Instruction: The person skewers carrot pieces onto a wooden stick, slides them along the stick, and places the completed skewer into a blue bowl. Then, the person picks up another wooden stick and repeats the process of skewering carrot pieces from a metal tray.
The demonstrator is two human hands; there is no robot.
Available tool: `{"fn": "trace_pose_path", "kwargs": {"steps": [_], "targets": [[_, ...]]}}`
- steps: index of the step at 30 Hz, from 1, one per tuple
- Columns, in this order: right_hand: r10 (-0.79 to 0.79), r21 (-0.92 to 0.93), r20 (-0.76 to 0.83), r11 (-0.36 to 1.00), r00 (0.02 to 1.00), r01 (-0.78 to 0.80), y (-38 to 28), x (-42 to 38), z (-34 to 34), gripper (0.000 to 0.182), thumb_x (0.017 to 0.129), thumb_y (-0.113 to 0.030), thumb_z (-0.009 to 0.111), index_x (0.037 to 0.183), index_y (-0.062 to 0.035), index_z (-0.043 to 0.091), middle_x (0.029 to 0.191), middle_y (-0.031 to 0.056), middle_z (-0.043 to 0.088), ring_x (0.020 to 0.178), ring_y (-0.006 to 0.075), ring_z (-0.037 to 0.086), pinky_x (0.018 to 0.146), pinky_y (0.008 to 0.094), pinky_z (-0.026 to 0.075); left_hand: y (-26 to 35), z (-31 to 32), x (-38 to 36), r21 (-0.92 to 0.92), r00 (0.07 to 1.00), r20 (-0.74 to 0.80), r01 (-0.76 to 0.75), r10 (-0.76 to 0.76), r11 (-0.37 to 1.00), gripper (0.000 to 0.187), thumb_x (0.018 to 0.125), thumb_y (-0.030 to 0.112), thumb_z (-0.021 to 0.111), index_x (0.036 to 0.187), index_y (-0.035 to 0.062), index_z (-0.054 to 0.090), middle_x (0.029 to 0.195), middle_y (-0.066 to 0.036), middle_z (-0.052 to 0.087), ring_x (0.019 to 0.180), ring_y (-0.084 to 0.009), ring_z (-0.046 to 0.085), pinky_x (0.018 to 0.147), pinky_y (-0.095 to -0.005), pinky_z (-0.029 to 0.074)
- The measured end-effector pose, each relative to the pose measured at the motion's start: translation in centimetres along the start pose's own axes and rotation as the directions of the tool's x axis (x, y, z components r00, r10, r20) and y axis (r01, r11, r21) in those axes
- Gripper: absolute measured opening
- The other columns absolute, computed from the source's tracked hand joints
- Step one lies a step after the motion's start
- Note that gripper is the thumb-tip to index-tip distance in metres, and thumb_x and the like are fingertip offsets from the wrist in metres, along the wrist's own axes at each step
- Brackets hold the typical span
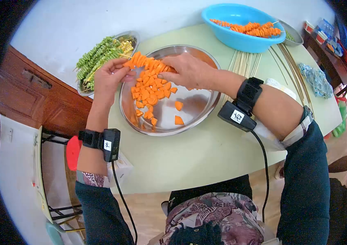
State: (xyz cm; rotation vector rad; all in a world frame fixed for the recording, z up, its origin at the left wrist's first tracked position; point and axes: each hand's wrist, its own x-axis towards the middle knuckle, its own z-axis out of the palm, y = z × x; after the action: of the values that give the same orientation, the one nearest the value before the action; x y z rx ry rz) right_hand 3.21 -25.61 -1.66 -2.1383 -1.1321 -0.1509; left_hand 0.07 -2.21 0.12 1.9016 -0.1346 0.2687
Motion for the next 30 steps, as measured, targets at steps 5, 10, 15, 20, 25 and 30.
{"fn": "trace_pose_path", "kwargs": {"steps": [5,10,15,20,25,30], "targets": [[0.044,-0.092,0.093,0.995,0.995,-0.036,-0.33,-0.15,-0.32,0.032,0.086,-0.031,0.054,0.081,0.0003,0.052,0.06,0.0195,0.055,0.057,0.0329,0.056,0.056,0.0401,0.045,-0.62,-0.63,0.29,-0.173,0.986,-0.164,-0.037,0.008,0.984,0.023,0.081,0.0,0.057,0.103,-0.008,0.055,0.089,-0.014,0.063,0.075,-0.0191,0.065,0.065,-0.0247,0.054],[-0.045,-0.087,0.087,0.995,0.995,0.053,-0.18,-0.28,0.05,0.032,0.086,-0.031,0.053,0.079,0.0003,0.051,0.058,0.0195,0.053,0.056,0.0346,0.055,0.057,0.0424,0.045,-0.55,-0.76,0.34,-0.208,0.985,-0.173,-0.012,-0.025,0.978,0.024,0.082,0.0,0.057,0.104,-0.0085,0.055,0.091,-0.015,0.063,0.078,-0.0203,0.065,0.066,-0.0256,0.055],[0.007,-0.112,0.122,0.994,0.993,0.007,-0.29,-0.19,-0.08,0.032,0.086,-0.031,0.053,0.08,0.0003,0.051,0.059,0.0191,0.054,0.059,0.0345,0.056,0.058,0.0428,0.045,-0.15,-0.48,0.17,-0.267,0.973,-0.231,-0.048,-0.016,0.963,0.021,0.082,0.0,0.057,0.101,-0.0097,0.055,0.089,-0.016,0.063,0.079,-0.0213,0.065,0.068,-0.0262,0.055],[-0.008,-0.12,0.098,0.993,0.995,0.02,0.21,-0.26,0.39,0.033,0.086,-0.032,0.053,0.079,0.0005,0.052,0.061,0.0196,0.055,0.06,0.0346,0.056,0.058,0.0432,0.045,-0.33,-0.65,0.29,-0.244,0.969,-0.245,-0.049,-0.013,0.968,0.02,0.081,-0.001,0.058,0.099,-0.01,0.056,0.088,-0.016,0.063,0.078,-0.0215,0.065,0.069,-0.0262,0.055],[0.037,-0.139,0.135,0.99,0.99,-0.018,-0.25,-0.22,0.11,0.033,0.086,-0.032,0.053,0.082,0.0011,0.052,0.062,0.0195,0.055,0.061,0.0346,0.056,0.059,0.0434,0.046,-0.69,-0.64,0.42,-0.262,0.973,-0.232,-0.068,0.005,0.963,0.02,0.081,-0.001,0.058,0.098,-0.0101,0.056,0.087,-0.016,0.063,0.077,-0.0212,0.065,0.068,-0.0257,0.055],[0.045,-0.144,0.14,0.989,0.989,-0.024,-0.24,-0.3,0.15,0.032,0.086,-0.032,0.053,0.087,0.0007,0.054,0.064,0.0194,0.056,0.062,0.0341,0.057,0.06,0.0432,0.046,-0.66,-0.53,0.31,-0.234,0.973,-0.229,-0.067,0.012,0.97,0.018,0.081,0.0,0.059,0.097,-0.01,0.057,0.087,-0.016,0.063,0.076,-0.0206,0.065,0.067,-0.0249,0.055]]}}
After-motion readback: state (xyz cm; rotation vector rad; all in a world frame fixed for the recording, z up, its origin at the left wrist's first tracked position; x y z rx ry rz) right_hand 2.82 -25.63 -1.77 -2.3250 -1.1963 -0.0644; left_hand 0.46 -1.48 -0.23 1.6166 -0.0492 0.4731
